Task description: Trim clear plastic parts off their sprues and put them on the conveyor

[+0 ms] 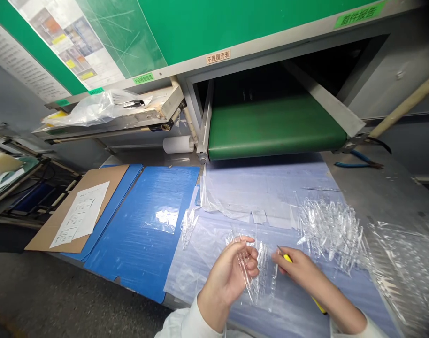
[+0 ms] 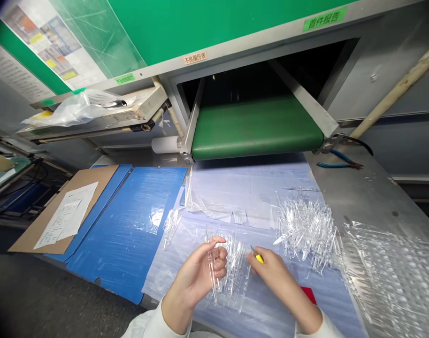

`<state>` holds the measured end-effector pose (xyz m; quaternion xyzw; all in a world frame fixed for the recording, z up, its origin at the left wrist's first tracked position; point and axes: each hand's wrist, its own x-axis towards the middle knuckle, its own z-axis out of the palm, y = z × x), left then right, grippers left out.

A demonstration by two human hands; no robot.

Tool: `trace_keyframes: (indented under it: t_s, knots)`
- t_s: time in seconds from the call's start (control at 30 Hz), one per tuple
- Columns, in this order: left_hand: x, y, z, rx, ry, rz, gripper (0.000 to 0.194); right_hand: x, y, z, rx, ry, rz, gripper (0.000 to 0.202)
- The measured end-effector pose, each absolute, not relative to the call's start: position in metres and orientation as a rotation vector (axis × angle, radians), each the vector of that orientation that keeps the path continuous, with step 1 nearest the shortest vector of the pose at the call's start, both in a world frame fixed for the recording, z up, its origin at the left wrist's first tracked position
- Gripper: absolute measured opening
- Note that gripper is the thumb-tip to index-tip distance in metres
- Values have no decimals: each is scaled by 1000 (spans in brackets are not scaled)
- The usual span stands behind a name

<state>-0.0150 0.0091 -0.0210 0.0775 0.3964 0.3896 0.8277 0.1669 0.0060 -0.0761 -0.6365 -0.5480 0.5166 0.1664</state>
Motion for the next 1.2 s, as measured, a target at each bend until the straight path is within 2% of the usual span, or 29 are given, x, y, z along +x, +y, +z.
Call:
trace_keyframes:
  t_s: [0.13,0.3,0.4,0.6,0.83,1.1,1.2]
  knots:
    - [-11,9,-18,103,773,795,29,161,0,-64,-1880,-1634,1366,26]
    - [-3,9,-15,137,774,900,26,156,-19,-26,-1714,-1711,1443,41]
    - [3,8,-13,172,765,944,25,143,-28,-21,-1653,-1699,1507,35]
    - [4,6,-10,209,747,988,29,135,-31,-22,-1561,-1464,1663,33]
    - [0,7,-12,425,772,891,35,139,-36,-9,-1326,-1068,2054,51]
    - [2,5,4,643,988,853,26,140,-41,4,-1188,-752,2226,36]
    - [3,5,7,688,1047,852,24,139,-41,3,-1220,-815,2222,40]
